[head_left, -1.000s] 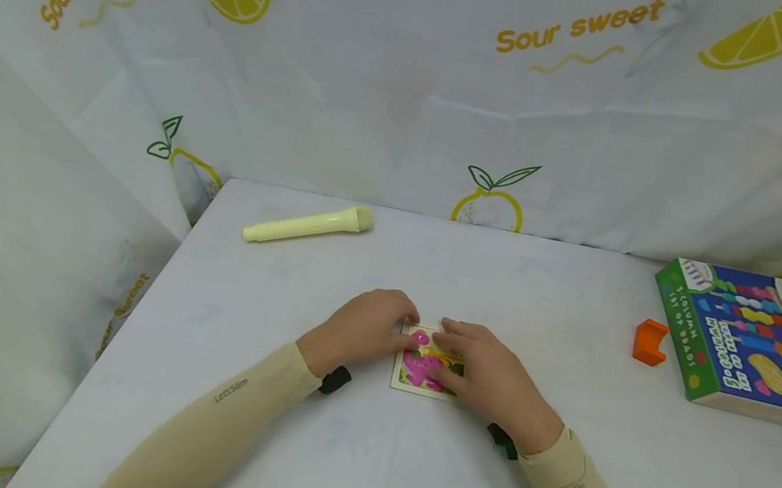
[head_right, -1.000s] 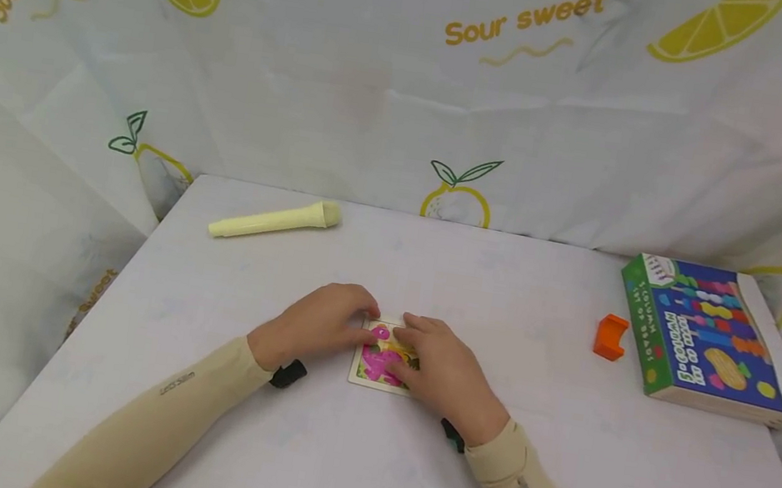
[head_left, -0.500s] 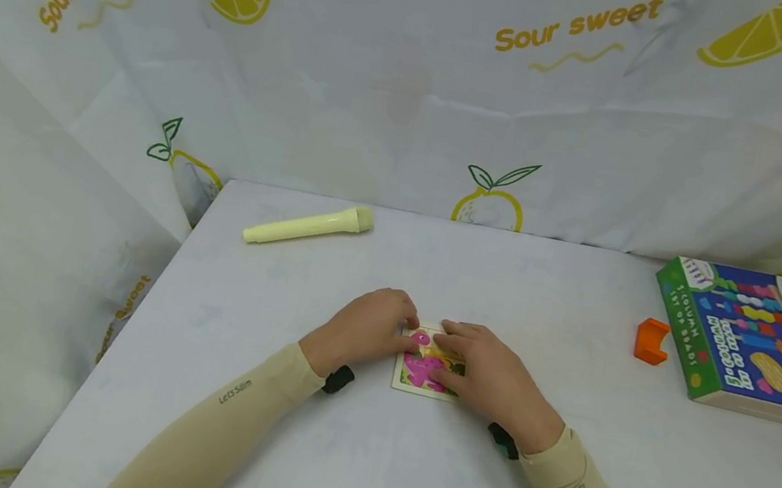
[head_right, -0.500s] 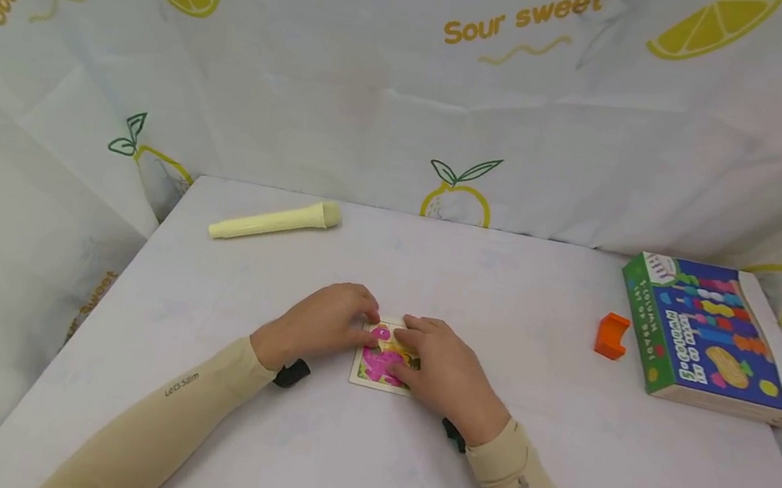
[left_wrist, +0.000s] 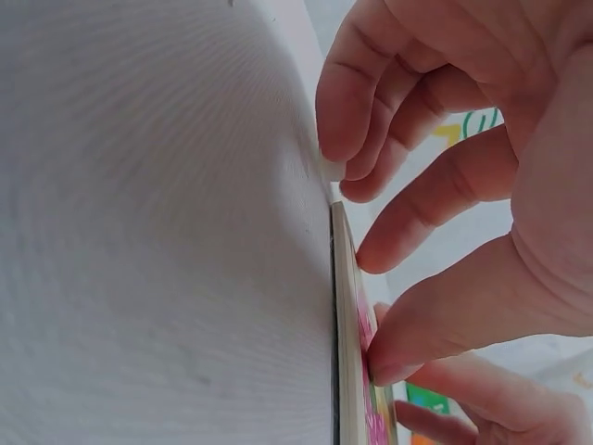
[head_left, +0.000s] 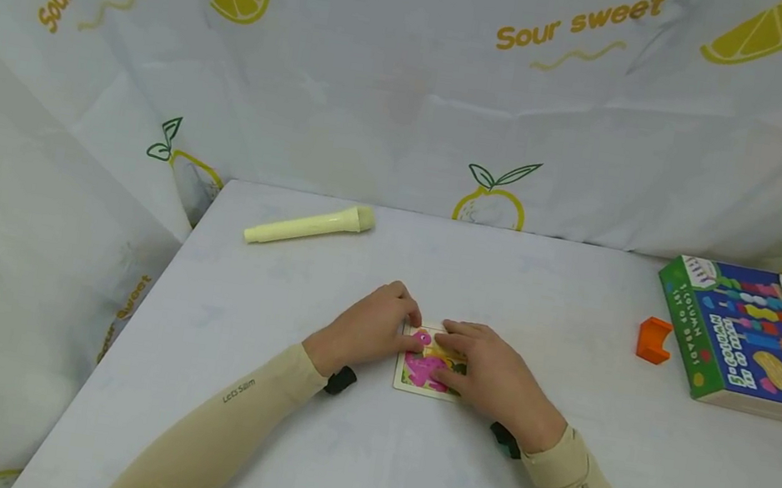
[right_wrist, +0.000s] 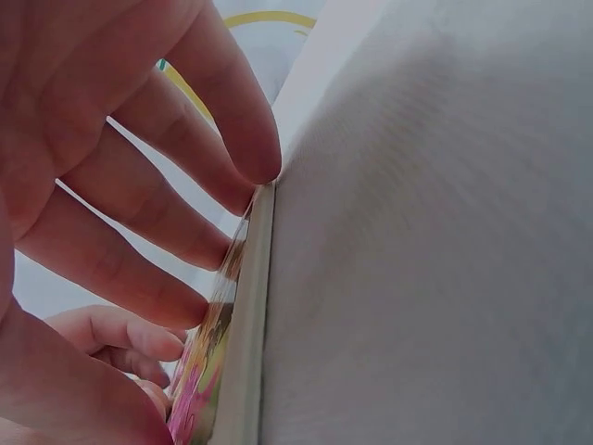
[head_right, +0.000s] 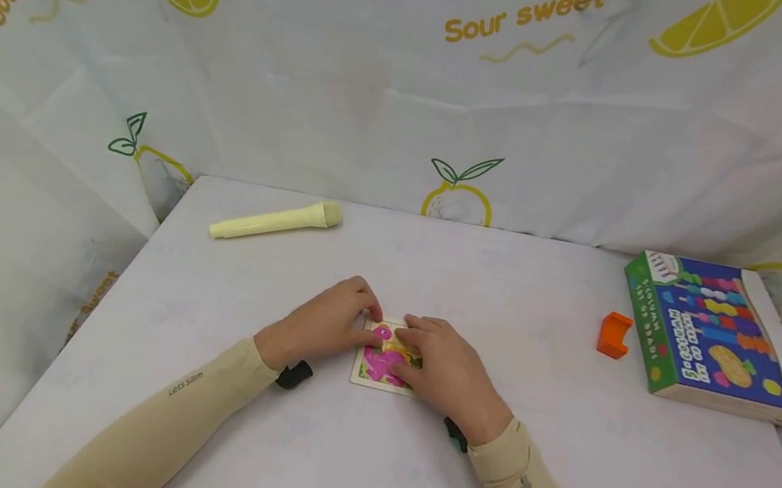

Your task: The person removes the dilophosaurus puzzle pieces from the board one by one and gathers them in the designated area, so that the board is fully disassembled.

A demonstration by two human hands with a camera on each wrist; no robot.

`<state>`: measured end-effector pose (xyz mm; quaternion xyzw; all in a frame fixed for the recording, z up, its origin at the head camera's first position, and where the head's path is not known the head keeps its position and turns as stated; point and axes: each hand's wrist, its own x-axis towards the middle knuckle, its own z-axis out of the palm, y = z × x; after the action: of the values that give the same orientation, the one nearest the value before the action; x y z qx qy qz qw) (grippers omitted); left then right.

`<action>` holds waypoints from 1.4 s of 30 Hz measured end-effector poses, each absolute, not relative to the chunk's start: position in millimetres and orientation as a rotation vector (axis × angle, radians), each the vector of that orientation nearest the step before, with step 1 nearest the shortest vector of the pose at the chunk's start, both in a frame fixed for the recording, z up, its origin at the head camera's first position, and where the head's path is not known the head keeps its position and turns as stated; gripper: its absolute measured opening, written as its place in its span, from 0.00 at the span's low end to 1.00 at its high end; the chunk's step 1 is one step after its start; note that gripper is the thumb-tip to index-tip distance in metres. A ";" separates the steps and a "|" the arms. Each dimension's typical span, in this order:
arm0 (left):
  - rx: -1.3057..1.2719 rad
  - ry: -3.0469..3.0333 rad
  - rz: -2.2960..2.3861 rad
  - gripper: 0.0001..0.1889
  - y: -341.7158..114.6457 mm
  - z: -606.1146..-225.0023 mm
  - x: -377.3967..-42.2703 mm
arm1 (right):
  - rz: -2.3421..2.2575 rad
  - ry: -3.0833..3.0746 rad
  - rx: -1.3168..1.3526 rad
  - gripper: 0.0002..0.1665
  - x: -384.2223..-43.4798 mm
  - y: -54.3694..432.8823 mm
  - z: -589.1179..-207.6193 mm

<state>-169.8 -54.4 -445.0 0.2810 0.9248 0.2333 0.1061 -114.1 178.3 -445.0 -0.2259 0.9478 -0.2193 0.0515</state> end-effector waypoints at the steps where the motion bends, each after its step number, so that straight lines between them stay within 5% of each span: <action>1: 0.822 2.719 0.694 0.18 -54.5 -445.1 -169.9 | -0.670 2.885 -0.689 0.30 -114.3 178.1 -444.8; 20: 0.720 2.620 0.888 0.21 -53.8 -448.7 -176.2 | -0.680 2.896 -0.678 0.29 -115.1 178.1 -446.8; 30: 0.621 2.486 1.089 0.06 -63.8 -450.9 -183.8 | -0.686 2.895 -0.673 0.29 -115.5 177.3 -446.1; 42: 0.472 2.391 1.242 0.05 -95.0 -440.9 -191.7 | -0.708 2.856 -0.615 0.33 -115.6 177.2 -441.8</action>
<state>-191.7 -95.0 -440.9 0.1688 0.8561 0.4448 0.2016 -115.6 177.2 -441.8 -0.2041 0.9479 -0.2351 0.0677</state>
